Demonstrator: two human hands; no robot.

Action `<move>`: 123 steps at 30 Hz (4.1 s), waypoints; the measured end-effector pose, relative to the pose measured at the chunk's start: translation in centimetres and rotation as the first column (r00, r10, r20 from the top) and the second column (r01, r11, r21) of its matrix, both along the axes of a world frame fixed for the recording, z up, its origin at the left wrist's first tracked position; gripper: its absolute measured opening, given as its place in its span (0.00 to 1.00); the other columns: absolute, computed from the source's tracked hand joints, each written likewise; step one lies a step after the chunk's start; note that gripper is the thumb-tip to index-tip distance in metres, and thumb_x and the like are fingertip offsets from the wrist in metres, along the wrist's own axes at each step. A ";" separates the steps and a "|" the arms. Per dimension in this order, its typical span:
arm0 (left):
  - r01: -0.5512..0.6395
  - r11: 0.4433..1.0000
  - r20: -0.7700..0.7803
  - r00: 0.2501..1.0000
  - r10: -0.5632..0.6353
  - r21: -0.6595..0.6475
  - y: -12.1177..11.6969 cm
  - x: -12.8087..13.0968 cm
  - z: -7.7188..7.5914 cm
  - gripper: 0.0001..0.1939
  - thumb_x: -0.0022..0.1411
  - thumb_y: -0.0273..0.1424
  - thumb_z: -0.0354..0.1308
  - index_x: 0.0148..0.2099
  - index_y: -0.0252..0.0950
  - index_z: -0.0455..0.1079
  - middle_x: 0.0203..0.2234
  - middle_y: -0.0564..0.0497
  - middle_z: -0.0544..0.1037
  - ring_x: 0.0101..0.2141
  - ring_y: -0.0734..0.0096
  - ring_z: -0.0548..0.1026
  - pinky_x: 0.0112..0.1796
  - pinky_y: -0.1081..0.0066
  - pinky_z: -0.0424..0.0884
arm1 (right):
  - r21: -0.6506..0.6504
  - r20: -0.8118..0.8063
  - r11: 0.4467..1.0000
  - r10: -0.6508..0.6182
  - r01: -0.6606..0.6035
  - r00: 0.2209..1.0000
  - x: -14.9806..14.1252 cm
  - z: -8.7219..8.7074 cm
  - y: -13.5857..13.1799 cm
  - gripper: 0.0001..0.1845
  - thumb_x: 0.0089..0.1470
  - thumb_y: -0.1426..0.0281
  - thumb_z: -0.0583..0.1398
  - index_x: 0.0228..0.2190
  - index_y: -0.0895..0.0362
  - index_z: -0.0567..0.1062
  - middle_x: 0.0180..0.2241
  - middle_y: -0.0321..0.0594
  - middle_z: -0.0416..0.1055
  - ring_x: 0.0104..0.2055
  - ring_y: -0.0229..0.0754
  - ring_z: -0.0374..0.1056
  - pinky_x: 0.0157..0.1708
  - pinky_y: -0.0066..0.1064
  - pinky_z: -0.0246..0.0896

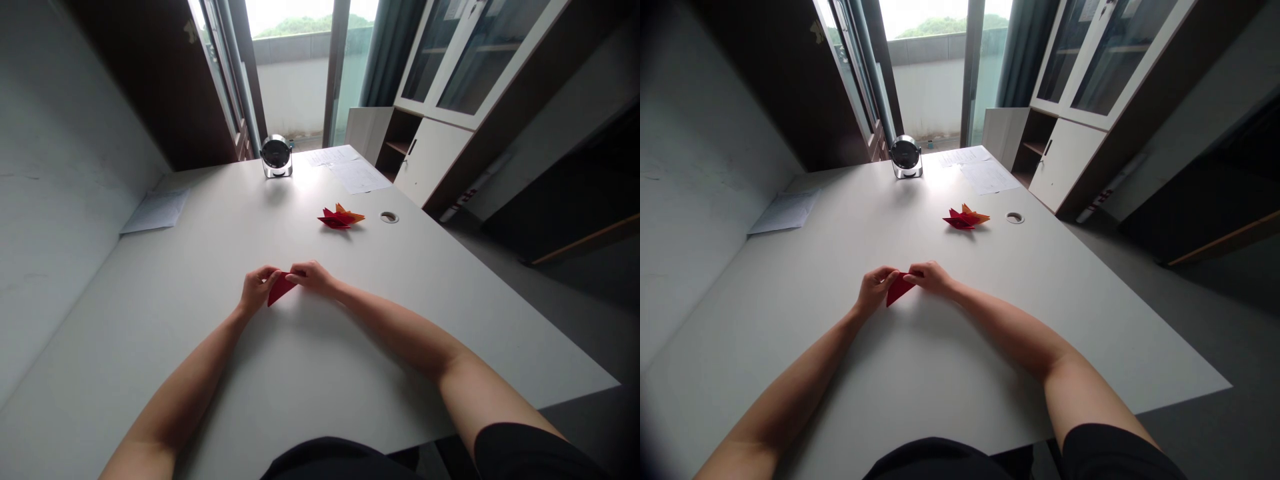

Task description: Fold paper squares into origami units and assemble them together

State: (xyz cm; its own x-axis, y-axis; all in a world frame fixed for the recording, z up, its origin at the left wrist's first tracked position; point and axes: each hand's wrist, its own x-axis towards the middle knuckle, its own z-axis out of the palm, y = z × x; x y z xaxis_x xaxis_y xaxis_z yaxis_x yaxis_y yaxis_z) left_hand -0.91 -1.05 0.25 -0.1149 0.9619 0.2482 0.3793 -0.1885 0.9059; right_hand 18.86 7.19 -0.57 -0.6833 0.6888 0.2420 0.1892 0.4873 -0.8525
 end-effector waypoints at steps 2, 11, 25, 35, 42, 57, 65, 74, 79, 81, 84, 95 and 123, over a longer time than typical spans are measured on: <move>-0.024 1.000 0.029 0.999 0.024 0.004 0.0 -0.1 0.1 0.16 0.63 0.44 0.61 0.37 0.35 0.79 0.29 0.48 0.80 0.30 0.68 0.74 0.32 0.71 0.68 | -0.016 -0.032 0.999 -0.029 0.029 0.999 0.1 0.0 0.2 0.20 0.57 0.55 0.61 0.25 0.59 0.72 0.19 0.29 0.55 0.24 0.33 0.50 0.26 0.26 0.46; 0.010 0.997 0.051 0.999 -0.006 -0.074 0.0 -0.1 0.0 0.16 0.63 0.45 0.61 0.37 0.36 0.77 0.26 0.50 0.79 0.26 0.69 0.75 0.31 0.71 0.69 | -0.116 -0.167 0.971 -0.225 0.208 0.960 0.4 -0.2 1.2 0.25 0.57 0.49 0.60 0.23 0.58 0.68 0.20 0.30 0.57 0.23 0.33 0.50 0.24 0.27 0.45; 0.089 0.993 0.164 0.984 -0.075 -0.076 0.3 -0.3 -0.3 0.16 0.63 0.44 0.61 0.36 0.35 0.74 0.24 0.50 0.77 0.25 0.70 0.74 0.30 0.71 0.70 | -0.185 -0.197 0.978 -0.133 0.096 0.971 0.4 -0.1 0.7 0.24 0.59 0.49 0.59 0.27 0.58 0.72 0.20 0.32 0.65 0.22 0.34 0.59 0.25 0.26 0.54; 0.092 0.992 0.201 0.977 -0.073 -0.087 0.2 -0.1 0.2 0.18 0.62 0.45 0.62 0.35 0.34 0.74 0.24 0.50 0.77 0.25 0.71 0.73 0.29 0.71 0.70 | -0.158 -0.170 0.979 -0.154 0.127 0.973 0.7 0.5 0.5 0.31 0.65 0.49 0.51 0.20 0.57 0.66 0.18 0.33 0.64 0.21 0.33 0.57 0.26 0.27 0.52; 0.062 0.995 0.276 0.960 -0.037 -0.080 0.5 -0.3 -0.1 0.19 0.60 0.46 0.64 0.34 0.33 0.73 0.24 0.50 0.77 0.25 0.71 0.74 0.29 0.71 0.71 | -0.225 -0.131 0.974 -0.020 -0.010 0.991 0.4 -0.1 0.6 0.25 0.55 0.50 0.62 0.35 0.61 0.77 0.22 0.32 0.64 0.24 0.34 0.58 0.25 0.26 0.51; 0.134 0.986 0.258 0.961 -0.104 -0.102 0.6 -0.3 -0.3 0.20 0.60 0.48 0.63 0.35 0.34 0.73 0.23 0.51 0.76 0.24 0.71 0.73 0.29 0.71 0.69 | -0.222 -0.094 0.971 -0.114 0.091 0.989 0.4 0.5 0.2 0.32 0.62 0.46 0.53 0.19 0.58 0.66 0.18 0.34 0.64 0.21 0.34 0.57 0.25 0.27 0.52; 0.157 0.981 0.252 0.960 -0.124 -0.116 0.5 -0.3 -0.4 0.18 0.61 0.47 0.63 0.35 0.35 0.73 0.23 0.51 0.76 0.24 0.71 0.72 0.29 0.71 0.69 | -0.184 -0.163 0.969 -0.194 0.164 0.967 0.6 0.9 0.4 0.31 0.63 0.47 0.51 0.19 0.56 0.61 0.17 0.32 0.59 0.22 0.34 0.53 0.26 0.29 0.50; 0.071 0.992 0.310 0.950 -0.034 -0.108 1.0 -0.5 -0.7 0.17 0.63 0.45 0.60 0.40 0.34 0.74 0.23 0.51 0.76 0.24 0.71 0.72 0.29 0.70 0.69 | -0.313 -0.293 0.949 -0.056 -0.041 0.954 0.6 1.3 0.4 0.31 0.61 0.43 0.52 0.25 0.57 0.69 0.21 0.36 0.66 0.25 0.38 0.62 0.30 0.30 0.58; 0.057 0.992 0.391 0.920 -0.009 -0.112 1.1 -0.3 -0.5 0.18 0.62 0.46 0.61 0.39 0.34 0.73 0.25 0.50 0.76 0.25 0.71 0.73 0.30 0.70 0.71 | -0.346 -0.281 0.922 0.073 -0.172 0.957 1.0 2.3 -0.2 0.25 0.56 0.47 0.61 0.30 0.59 0.73 0.26 0.38 0.70 0.30 0.39 0.66 0.33 0.30 0.62; 0.058 0.992 0.401 0.916 -0.010 -0.110 1.0 -0.3 -0.5 0.18 0.62 0.46 0.61 0.39 0.34 0.73 0.26 0.50 0.76 0.26 0.70 0.73 0.31 0.69 0.71 | -0.369 -0.273 0.908 0.098 -0.198 0.957 1.1 2.6 -0.4 0.25 0.55 0.48 0.62 0.31 0.59 0.75 0.27 0.38 0.71 0.31 0.40 0.66 0.35 0.31 0.63; 0.063 0.992 0.406 0.914 -0.013 -0.110 1.0 -0.3 -0.4 0.18 0.61 0.47 0.61 0.39 0.34 0.72 0.27 0.50 0.76 0.26 0.70 0.73 0.31 0.69 0.72 | -0.385 -0.269 0.898 0.110 -0.211 0.957 1.0 2.9 -0.7 0.24 0.54 0.49 0.64 0.31 0.59 0.75 0.27 0.38 0.71 0.31 0.40 0.67 0.35 0.31 0.64; 0.122 0.988 0.398 0.914 -0.073 -0.097 1.0 -0.2 -0.4 0.18 0.61 0.45 0.62 0.39 0.33 0.74 0.27 0.49 0.77 0.27 0.70 0.75 0.33 0.69 0.73 | -0.378 -0.307 0.913 0.034 -0.155 0.951 -0.2 0.9 -0.2 0.16 0.52 0.59 0.63 0.35 0.60 0.76 0.30 0.40 0.74 0.30 0.40 0.67 0.32 0.32 0.65; 0.185 0.976 0.326 0.935 -0.139 -0.117 0.3 0.6 0.6 0.19 0.64 0.46 0.60 0.39 0.32 0.75 0.28 0.47 0.79 0.28 0.67 0.77 0.33 0.69 0.73 | 0.091 -0.117 0.991 -0.084 0.095 0.990 0.1 0.7 -0.9 0.03 0.49 0.72 0.56 0.31 0.56 0.68 0.24 0.31 0.66 0.25 0.34 0.57 0.26 0.26 0.51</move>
State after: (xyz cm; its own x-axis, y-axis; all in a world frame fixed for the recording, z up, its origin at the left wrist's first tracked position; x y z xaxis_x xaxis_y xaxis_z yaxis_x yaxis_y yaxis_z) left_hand -0.30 -0.76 0.88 -0.0043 0.9965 0.0833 0.0459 -0.0830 0.9955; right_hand 18.95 6.33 0.08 -0.5849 0.7156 0.3819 0.1412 0.5535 -0.8208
